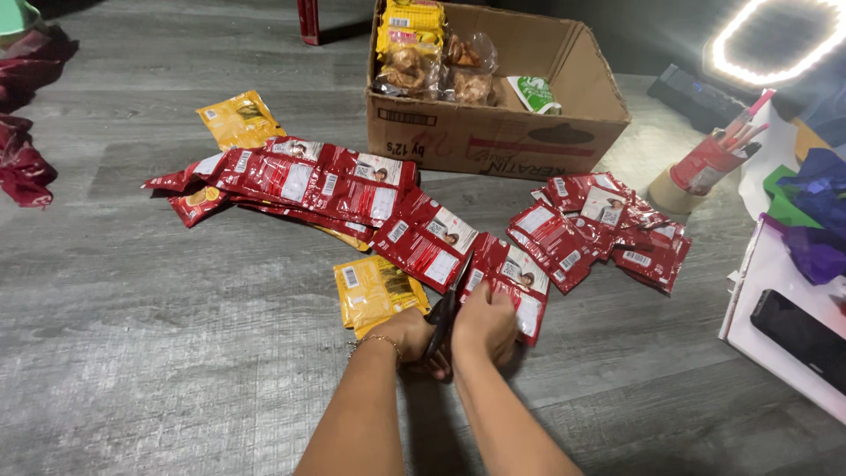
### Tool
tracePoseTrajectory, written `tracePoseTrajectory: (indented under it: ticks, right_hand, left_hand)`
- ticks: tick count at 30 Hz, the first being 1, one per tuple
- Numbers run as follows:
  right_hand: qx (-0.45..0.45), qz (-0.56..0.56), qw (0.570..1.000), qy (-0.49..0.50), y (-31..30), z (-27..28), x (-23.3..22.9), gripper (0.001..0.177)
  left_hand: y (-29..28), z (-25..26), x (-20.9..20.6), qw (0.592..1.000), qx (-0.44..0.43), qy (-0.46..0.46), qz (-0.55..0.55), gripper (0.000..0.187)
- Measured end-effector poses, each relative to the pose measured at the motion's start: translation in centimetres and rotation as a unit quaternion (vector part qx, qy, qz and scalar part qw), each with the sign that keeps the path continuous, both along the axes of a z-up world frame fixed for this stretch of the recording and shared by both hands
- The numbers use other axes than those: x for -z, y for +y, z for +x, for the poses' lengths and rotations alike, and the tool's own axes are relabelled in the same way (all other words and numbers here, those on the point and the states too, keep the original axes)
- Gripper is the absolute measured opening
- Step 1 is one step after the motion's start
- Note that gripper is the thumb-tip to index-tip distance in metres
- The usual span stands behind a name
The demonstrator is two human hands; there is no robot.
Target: The person uses scissors to cut open multiple red and yellow sachets laid out on the floor. They pick up each sachet, cut the top, and place it aside, repeating the process for many items.
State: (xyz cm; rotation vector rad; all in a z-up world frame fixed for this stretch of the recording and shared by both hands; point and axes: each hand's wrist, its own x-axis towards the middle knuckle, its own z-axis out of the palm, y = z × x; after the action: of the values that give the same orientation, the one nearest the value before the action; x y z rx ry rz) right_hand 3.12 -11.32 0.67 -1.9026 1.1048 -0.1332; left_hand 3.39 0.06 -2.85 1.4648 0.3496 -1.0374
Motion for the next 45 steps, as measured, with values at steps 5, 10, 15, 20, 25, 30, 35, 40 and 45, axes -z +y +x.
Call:
tracePoseTrajectory:
  ticks: [5, 10, 15, 20, 25, 30, 35, 40, 45]
  right_hand:
    - [-0.356, -0.295, 0.869, -0.177, 0.6, 3.0, -1.1, 0.057]
    - [-0.523, -0.188, 0.824, 0.11, 1.4, 9.2, -0.2, 0.07]
    - [-0.566, -0.155, 0.807, 0.068, 0.9, 10.1, 1.7, 0.06]
    - [-0.516, -0.177, 0.831, -0.11, -0.5, 9.5, 3.2, 0.046]
    - [-0.381, -0.3, 0.874, -0.02, -2.7, 6.7, 3.9, 0.059]
    - [-0.454, -0.338, 0.821, 0.071, -3.8, 4.6, 3.0, 0.077]
    - [-0.459, -0.322, 0.82, 0.113, -3.2, 3.8, 1.3, 0.078]
    - [-0.464, -0.333, 0.811, 0.127, -3.3, 3.0, 1.5, 0.076]
    - [-0.471, -0.337, 0.806, 0.126, -3.9, 2.8, 2.1, 0.077]
  left_hand:
    - [0.5, 0.0, 1.4, 0.998, 0.041, -0.048, 0.016, 0.041]
    - [1.6, 0.9, 1.1, 0.998, 0.024, -0.052, -0.019, 0.041]
    - [2.4, 1.9, 1.1, 0.999, 0.01, -0.039, -0.029, 0.045]
    - [2.3, 2.3, -0.5, 0.998, 0.012, -0.055, -0.017, 0.043]
    - [2.4, 2.6, -1.8, 0.996, 0.029, -0.087, -0.007, 0.037]
    - [2.5, 2.5, -2.0, 0.994, 0.049, -0.092, 0.024, 0.035]
    - [3.0, 1.9, -3.1, 0.993, 0.07, -0.088, 0.022, 0.03]
    - [2.0, 1.6, -3.5, 0.995, 0.055, -0.076, 0.026, 0.034]
    - [1.1, 2.9, -2.8, 0.992, 0.074, -0.069, 0.07, 0.041]
